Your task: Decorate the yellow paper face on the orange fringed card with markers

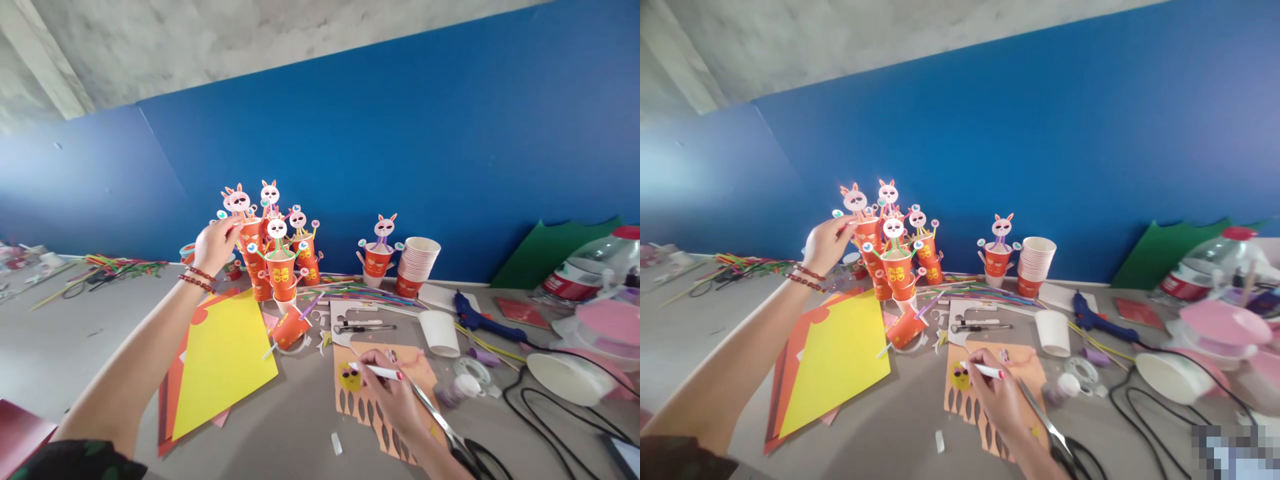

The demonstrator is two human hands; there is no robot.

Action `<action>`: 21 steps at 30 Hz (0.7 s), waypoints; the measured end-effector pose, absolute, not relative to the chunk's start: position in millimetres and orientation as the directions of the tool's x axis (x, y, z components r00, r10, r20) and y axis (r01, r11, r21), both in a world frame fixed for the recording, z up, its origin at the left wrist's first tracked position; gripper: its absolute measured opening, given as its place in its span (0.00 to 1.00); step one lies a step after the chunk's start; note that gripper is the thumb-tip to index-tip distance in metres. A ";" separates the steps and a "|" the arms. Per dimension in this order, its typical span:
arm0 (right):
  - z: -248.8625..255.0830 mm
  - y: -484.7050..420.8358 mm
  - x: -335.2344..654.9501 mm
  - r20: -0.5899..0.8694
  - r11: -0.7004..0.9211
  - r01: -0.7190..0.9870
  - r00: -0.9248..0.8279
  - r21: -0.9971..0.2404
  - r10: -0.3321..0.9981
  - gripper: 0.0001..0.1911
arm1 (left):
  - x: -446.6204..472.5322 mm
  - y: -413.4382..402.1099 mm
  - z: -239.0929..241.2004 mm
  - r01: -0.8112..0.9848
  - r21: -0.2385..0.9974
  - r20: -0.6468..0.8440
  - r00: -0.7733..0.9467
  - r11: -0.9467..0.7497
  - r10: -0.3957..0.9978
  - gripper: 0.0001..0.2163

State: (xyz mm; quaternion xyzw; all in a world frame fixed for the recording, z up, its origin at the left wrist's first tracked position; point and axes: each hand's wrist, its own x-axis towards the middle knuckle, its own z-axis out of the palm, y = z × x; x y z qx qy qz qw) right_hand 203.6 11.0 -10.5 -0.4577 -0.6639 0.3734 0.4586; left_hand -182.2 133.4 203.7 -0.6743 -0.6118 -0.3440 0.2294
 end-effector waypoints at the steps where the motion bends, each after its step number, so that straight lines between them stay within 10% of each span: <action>1: -10.3 10.9 203.7 0.265 0.300 0.270 -0.160 -0.915 0.951 0.17 | -182.4 134.6 203.7 0.984 0.105 0.739 0.021 -0.146 0.674 0.17; 21: -19.6 15.1 205.0 0.253 0.288 0.228 -0.171 -0.930 0.952 0.18 | -189.3 113.2 243.5 0.984 0.025 0.870 0.065 -0.175 0.489 0.13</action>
